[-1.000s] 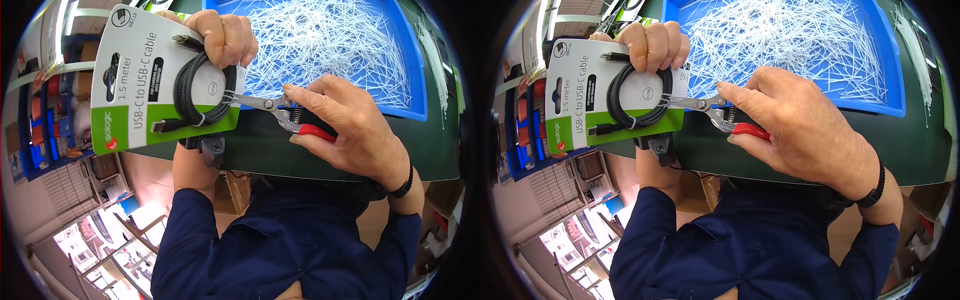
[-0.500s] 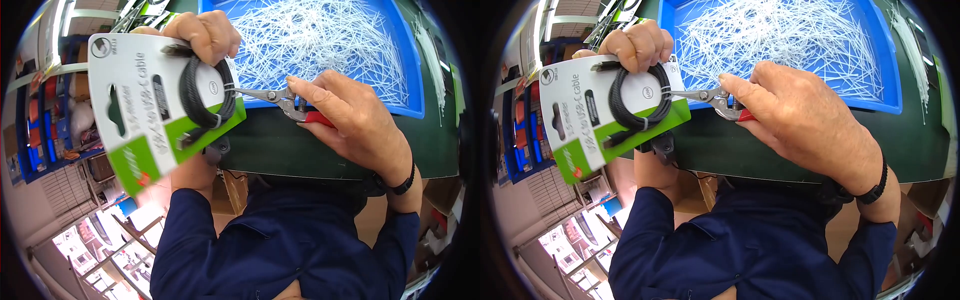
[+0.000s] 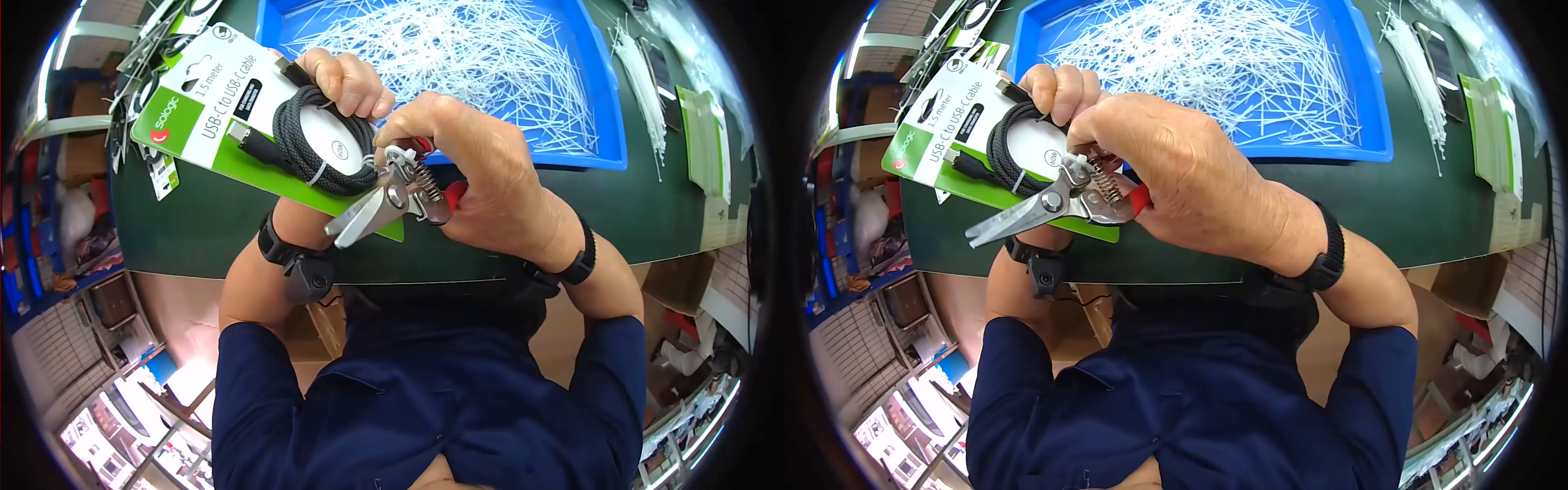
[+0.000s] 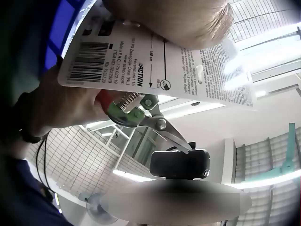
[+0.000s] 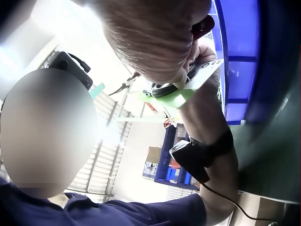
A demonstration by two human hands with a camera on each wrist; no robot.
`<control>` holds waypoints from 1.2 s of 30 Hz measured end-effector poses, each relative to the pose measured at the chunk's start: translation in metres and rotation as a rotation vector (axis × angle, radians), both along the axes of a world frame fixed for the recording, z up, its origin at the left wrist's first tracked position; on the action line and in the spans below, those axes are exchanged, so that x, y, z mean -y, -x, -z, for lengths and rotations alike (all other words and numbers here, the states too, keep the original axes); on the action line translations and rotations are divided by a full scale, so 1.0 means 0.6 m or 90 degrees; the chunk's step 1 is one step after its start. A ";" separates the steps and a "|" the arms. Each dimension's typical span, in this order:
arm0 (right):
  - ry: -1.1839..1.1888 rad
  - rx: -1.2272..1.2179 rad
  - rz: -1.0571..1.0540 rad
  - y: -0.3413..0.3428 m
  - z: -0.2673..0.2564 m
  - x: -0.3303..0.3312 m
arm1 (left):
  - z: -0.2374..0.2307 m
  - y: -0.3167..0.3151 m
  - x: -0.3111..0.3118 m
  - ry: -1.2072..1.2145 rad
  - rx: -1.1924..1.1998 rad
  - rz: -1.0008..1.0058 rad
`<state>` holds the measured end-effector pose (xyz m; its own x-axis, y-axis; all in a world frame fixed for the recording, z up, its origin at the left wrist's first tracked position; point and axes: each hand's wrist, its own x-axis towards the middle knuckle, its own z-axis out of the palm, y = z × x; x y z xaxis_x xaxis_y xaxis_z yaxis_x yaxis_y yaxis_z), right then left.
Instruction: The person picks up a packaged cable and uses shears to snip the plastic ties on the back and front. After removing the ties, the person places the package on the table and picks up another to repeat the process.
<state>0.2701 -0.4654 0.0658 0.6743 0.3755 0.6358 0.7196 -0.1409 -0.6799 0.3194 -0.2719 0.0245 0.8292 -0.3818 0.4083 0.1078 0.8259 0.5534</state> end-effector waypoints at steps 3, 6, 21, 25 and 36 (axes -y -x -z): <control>0.013 0.029 -0.006 -0.003 0.004 0.002 | -0.001 0.005 0.006 -0.011 -0.005 -0.010; 0.015 0.044 -0.009 -0.003 0.001 0.002 | 0.002 0.003 0.006 -0.023 0.006 -0.013; 0.137 -0.097 0.124 -0.021 -0.026 0.065 | -0.108 0.096 -0.210 -0.074 0.029 -0.294; 0.123 -0.144 0.133 -0.022 -0.021 0.081 | -0.054 0.222 -0.383 -0.211 0.058 -0.488; 0.136 -0.363 0.158 -0.032 -0.017 0.065 | -0.067 0.381 -0.606 -0.455 -0.226 -1.003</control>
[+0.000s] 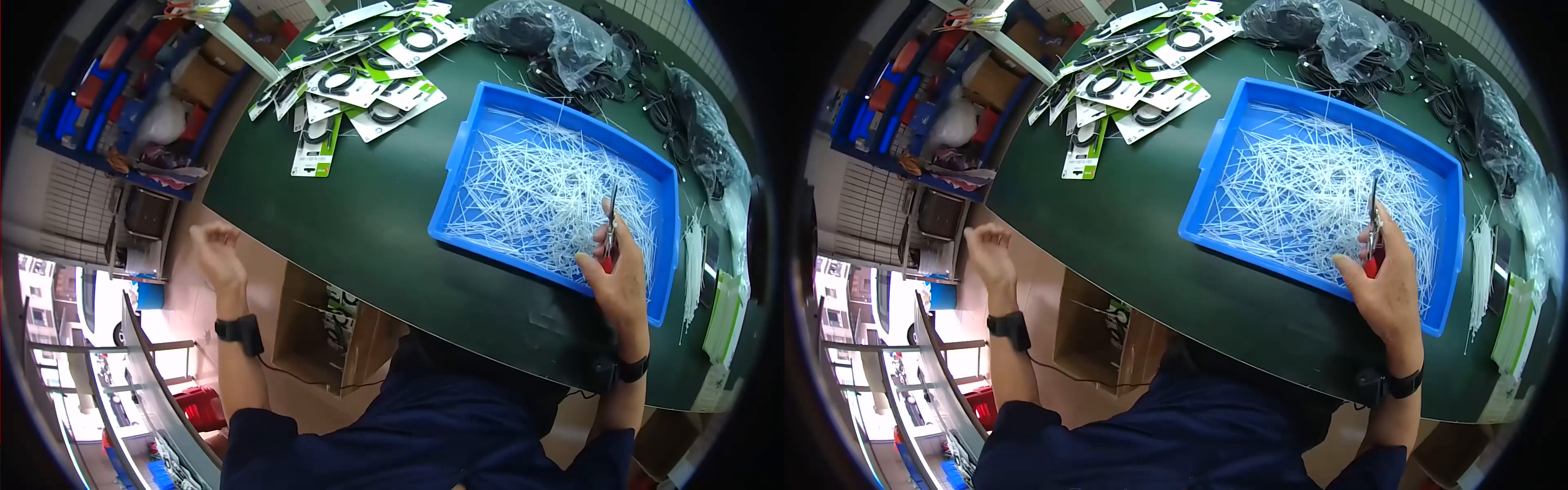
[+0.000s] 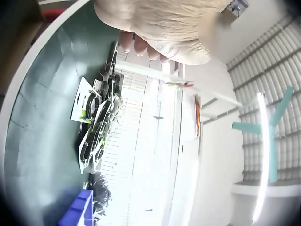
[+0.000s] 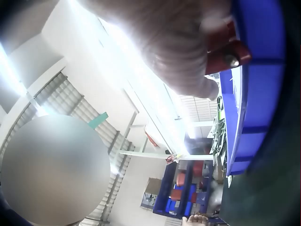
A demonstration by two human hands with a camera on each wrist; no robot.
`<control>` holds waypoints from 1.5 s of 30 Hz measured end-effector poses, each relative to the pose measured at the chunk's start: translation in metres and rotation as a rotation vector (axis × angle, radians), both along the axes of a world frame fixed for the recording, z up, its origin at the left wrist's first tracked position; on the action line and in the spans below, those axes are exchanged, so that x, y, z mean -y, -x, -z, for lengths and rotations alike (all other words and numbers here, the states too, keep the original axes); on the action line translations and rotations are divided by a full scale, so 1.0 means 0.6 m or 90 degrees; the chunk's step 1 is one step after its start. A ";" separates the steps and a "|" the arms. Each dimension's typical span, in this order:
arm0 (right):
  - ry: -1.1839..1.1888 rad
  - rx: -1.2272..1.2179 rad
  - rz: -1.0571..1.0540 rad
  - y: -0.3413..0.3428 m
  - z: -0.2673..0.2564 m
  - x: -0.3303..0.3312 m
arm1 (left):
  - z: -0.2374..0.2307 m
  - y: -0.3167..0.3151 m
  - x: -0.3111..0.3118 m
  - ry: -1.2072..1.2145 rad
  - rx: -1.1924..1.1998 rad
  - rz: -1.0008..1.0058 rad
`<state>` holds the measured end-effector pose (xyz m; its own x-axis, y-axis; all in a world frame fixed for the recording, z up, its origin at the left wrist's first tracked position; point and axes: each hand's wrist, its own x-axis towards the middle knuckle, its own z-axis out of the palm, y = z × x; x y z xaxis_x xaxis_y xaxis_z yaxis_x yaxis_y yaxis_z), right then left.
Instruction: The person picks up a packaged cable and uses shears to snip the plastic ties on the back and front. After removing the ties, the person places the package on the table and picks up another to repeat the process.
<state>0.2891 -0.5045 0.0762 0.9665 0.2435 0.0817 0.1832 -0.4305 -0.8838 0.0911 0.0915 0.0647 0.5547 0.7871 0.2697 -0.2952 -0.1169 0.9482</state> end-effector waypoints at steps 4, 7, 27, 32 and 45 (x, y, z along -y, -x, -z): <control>0.160 0.009 -0.085 -0.015 0.012 0.023 | -0.013 -0.177 0.069 -0.466 -0.274 -0.014; 0.101 -0.027 -0.058 -0.014 -0.003 0.022 | -0.025 -0.305 0.126 -0.779 -0.282 0.009; 0.016 -0.002 -0.071 0.000 -0.029 0.008 | -0.089 -0.456 0.108 -1.188 -0.253 -0.183; -0.020 0.049 -0.094 -0.008 -0.026 0.013 | -0.142 -0.407 0.239 -0.830 -0.319 -0.033; 0.151 0.161 -0.028 0.016 -0.034 0.019 | -0.054 -0.382 0.595 0.166 -0.046 0.561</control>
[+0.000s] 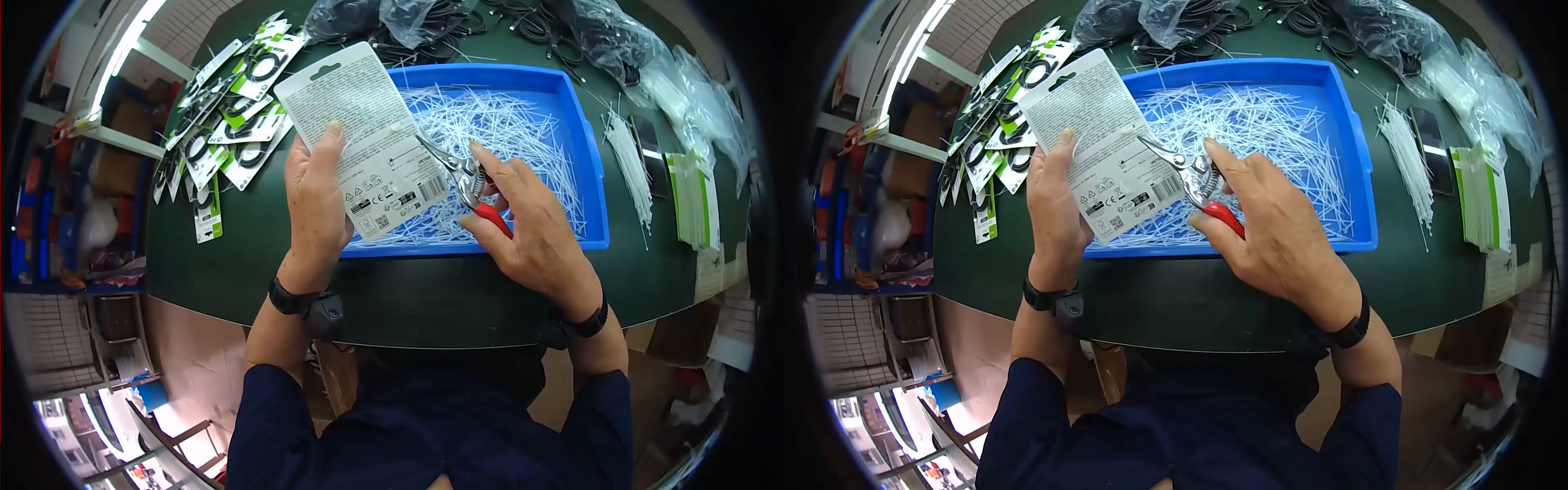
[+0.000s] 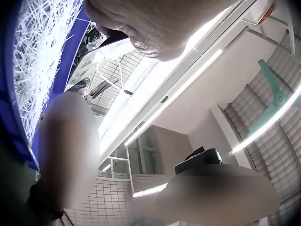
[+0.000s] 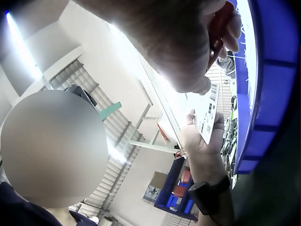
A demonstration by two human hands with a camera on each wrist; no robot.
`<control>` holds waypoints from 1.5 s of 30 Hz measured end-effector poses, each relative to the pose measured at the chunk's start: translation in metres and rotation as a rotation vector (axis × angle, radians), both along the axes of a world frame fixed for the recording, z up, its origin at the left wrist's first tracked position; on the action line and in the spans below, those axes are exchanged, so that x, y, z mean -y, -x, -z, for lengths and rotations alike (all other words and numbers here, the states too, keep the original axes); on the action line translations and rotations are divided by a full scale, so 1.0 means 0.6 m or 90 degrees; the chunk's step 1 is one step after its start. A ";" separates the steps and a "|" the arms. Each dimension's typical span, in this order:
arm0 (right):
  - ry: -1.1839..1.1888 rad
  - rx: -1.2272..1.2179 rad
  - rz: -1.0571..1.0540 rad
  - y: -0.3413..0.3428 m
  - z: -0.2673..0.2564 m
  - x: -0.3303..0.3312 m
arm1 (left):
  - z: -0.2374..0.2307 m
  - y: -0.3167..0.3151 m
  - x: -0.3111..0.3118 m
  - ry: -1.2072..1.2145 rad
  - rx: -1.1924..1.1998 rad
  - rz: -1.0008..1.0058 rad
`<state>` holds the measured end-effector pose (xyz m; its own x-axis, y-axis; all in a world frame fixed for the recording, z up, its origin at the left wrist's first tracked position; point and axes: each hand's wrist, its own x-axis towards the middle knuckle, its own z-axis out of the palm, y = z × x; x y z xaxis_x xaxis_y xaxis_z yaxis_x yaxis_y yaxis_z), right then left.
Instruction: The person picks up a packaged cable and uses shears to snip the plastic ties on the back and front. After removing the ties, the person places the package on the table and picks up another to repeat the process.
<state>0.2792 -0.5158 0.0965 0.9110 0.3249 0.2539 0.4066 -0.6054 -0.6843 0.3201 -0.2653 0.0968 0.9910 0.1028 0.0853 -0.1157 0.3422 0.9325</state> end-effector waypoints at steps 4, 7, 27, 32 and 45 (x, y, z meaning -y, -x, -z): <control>0.018 0.008 -0.007 -0.007 0.010 0.002 | 0.007 0.007 0.011 0.030 0.010 -0.003; 0.027 0.039 0.010 -0.008 0.013 -0.002 | 0.015 0.012 0.016 0.032 0.022 0.006; 0.077 0.126 0.019 0.014 0.019 -0.036 | 0.030 0.041 0.042 0.009 0.078 -0.039; 0.066 0.075 0.021 0.016 0.036 -0.037 | 0.041 0.036 0.041 -0.001 0.022 -0.042; 0.074 0.003 -0.096 0.001 0.017 -0.017 | 0.024 0.005 0.004 0.053 0.012 -0.141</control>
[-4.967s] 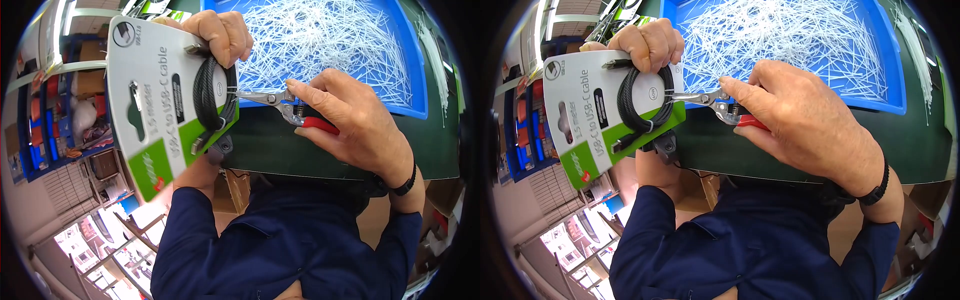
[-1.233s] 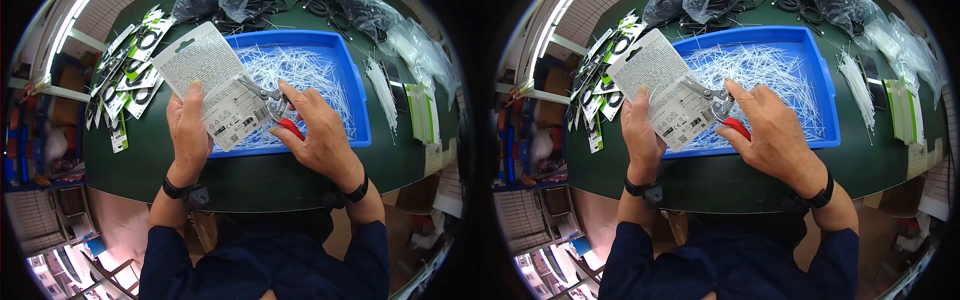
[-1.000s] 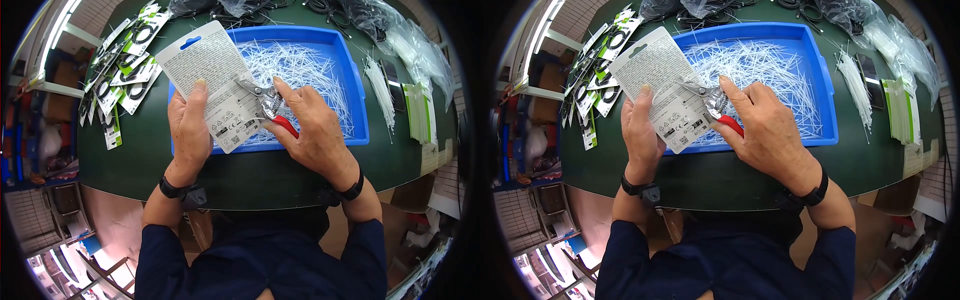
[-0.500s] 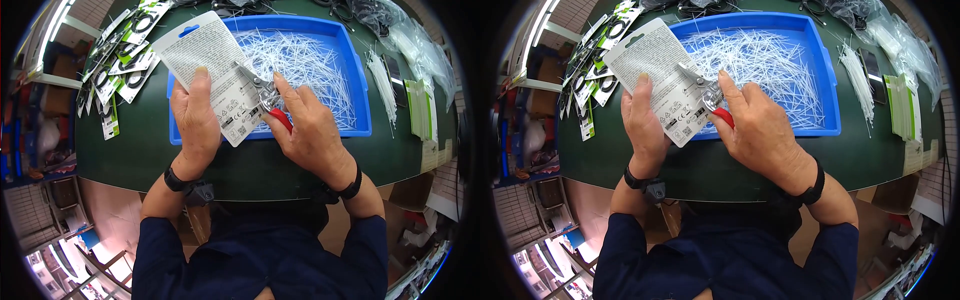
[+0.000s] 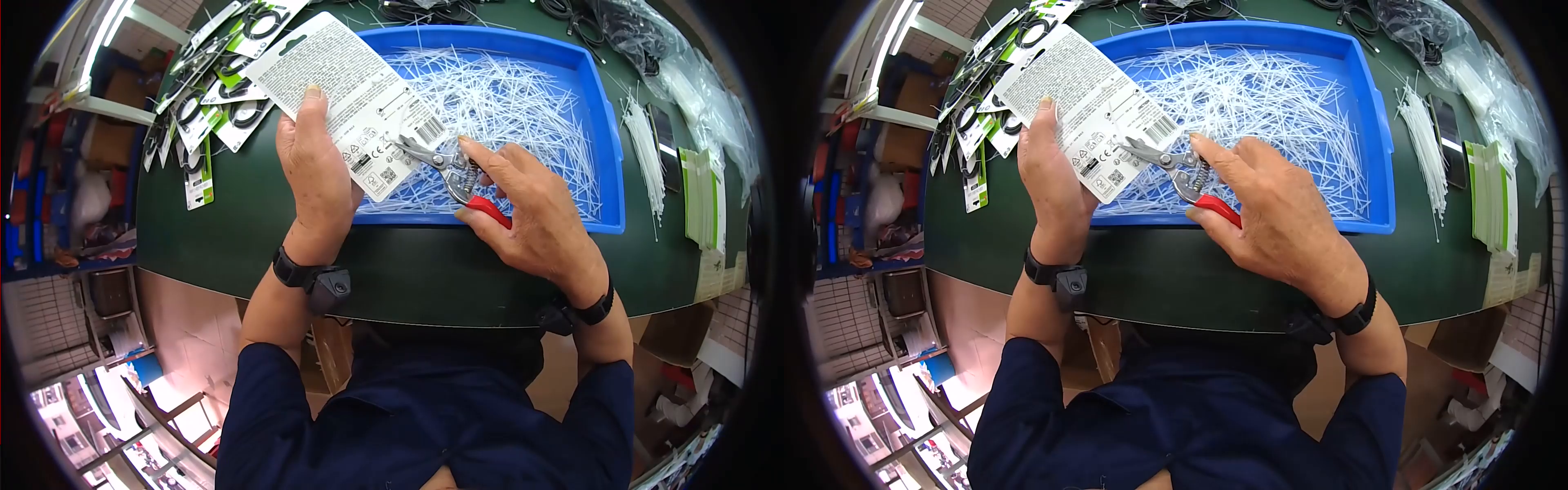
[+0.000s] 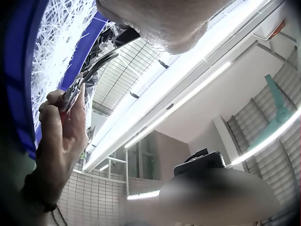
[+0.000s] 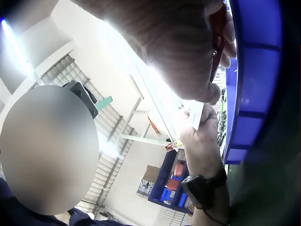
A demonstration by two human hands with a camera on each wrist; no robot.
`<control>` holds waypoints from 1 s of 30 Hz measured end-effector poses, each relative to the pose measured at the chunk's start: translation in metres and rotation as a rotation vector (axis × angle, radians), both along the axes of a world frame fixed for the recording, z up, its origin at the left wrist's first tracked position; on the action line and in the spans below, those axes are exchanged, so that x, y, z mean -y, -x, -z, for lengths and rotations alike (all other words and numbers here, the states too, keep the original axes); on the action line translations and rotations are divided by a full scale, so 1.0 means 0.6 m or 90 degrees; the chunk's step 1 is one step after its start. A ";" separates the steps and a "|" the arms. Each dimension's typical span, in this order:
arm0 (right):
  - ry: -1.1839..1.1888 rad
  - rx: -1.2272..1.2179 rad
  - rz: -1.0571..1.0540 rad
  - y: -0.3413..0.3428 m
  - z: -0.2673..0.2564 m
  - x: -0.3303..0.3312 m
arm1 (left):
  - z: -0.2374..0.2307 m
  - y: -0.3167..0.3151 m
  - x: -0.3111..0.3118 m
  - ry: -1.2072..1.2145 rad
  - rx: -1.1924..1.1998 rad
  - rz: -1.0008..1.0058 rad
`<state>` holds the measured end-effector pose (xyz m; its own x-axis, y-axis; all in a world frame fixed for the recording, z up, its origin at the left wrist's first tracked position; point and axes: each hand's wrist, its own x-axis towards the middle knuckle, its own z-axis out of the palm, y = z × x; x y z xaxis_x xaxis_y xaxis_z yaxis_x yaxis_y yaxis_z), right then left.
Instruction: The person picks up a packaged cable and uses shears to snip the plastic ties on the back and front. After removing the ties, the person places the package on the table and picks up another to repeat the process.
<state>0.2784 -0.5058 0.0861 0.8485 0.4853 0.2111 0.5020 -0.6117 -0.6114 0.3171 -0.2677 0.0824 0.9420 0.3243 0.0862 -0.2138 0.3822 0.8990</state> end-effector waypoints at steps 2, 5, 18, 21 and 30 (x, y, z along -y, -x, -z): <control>0.000 0.020 0.004 0.003 0.001 -0.003 | 0.003 0.000 0.004 0.005 -0.002 0.003; 0.004 0.032 0.006 0.006 0.003 -0.004 | 0.007 0.001 0.007 0.014 0.008 0.030; 0.053 0.103 0.039 0.017 0.018 -0.020 | 0.022 0.000 0.017 0.102 -0.049 0.012; 0.050 0.078 0.027 0.016 0.023 -0.014 | 0.023 -0.001 0.017 0.076 -0.027 0.022; -0.084 0.047 0.006 0.016 0.007 -0.026 | 0.025 0.027 0.040 -0.029 0.052 0.042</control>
